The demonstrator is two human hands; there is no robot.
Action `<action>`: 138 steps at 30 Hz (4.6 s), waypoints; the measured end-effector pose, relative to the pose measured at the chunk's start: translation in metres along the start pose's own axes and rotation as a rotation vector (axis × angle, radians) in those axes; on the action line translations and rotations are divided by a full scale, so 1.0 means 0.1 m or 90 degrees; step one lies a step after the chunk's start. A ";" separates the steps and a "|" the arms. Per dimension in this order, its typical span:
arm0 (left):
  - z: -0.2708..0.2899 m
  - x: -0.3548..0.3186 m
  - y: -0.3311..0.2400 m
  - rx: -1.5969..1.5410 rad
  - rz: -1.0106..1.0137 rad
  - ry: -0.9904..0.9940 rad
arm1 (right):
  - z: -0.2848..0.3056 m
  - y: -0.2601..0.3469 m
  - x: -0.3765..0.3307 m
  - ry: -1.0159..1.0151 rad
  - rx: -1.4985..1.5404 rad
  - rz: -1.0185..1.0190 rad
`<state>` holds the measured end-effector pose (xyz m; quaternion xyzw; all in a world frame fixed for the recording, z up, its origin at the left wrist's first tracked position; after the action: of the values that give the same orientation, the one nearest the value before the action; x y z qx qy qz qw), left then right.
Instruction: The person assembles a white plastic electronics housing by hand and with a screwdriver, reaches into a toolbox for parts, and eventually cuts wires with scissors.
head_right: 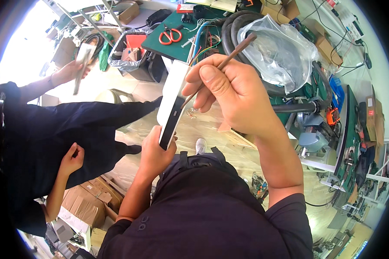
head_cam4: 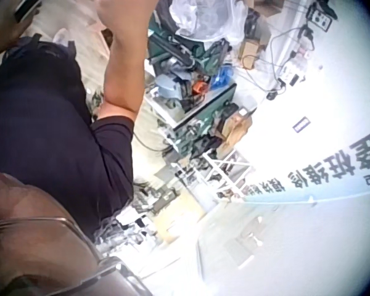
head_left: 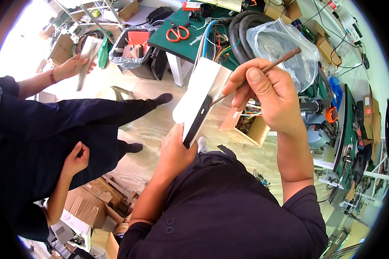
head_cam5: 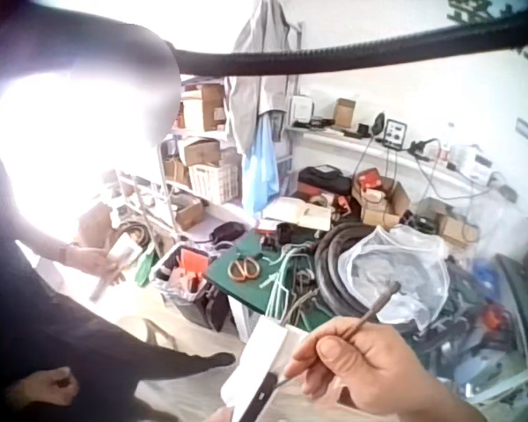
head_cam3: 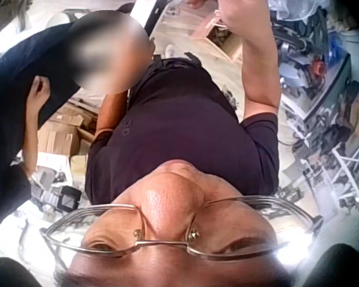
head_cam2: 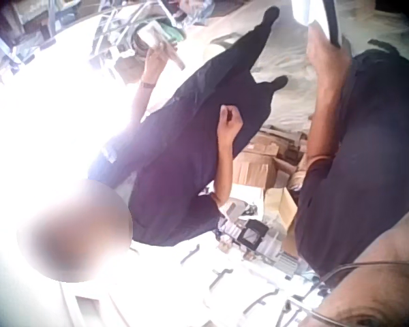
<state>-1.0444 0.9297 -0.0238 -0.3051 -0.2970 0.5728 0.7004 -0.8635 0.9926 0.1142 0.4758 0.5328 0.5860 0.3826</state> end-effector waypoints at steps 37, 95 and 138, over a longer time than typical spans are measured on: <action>-0.47 0.32 -0.62 0.033 -0.057 0.045 | 0.96 -0.11 -0.38 -0.212 -0.195 0.094; -0.30 0.30 -0.66 0.051 -0.105 0.013 | 1.16 1.03 -0.60 0.044 -0.570 0.200; -0.25 0.19 -0.21 0.162 -0.191 0.093 | 0.54 0.34 -0.90 0.374 -1.010 0.274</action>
<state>-1.0092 0.9427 -0.0217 -0.2077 -0.2128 0.4710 0.8305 -0.7866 0.9159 0.1337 -0.0110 -0.0567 0.9424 0.3294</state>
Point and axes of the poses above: each hand's wrist, its own x-axis towards the middle knuckle, its own z-axis out of the back of the hand, y = z × x, the point moved 8 cm from there along x, towards the middle knuckle, and after that the axes turned 4 degrees about x, right-handed, at the moved point
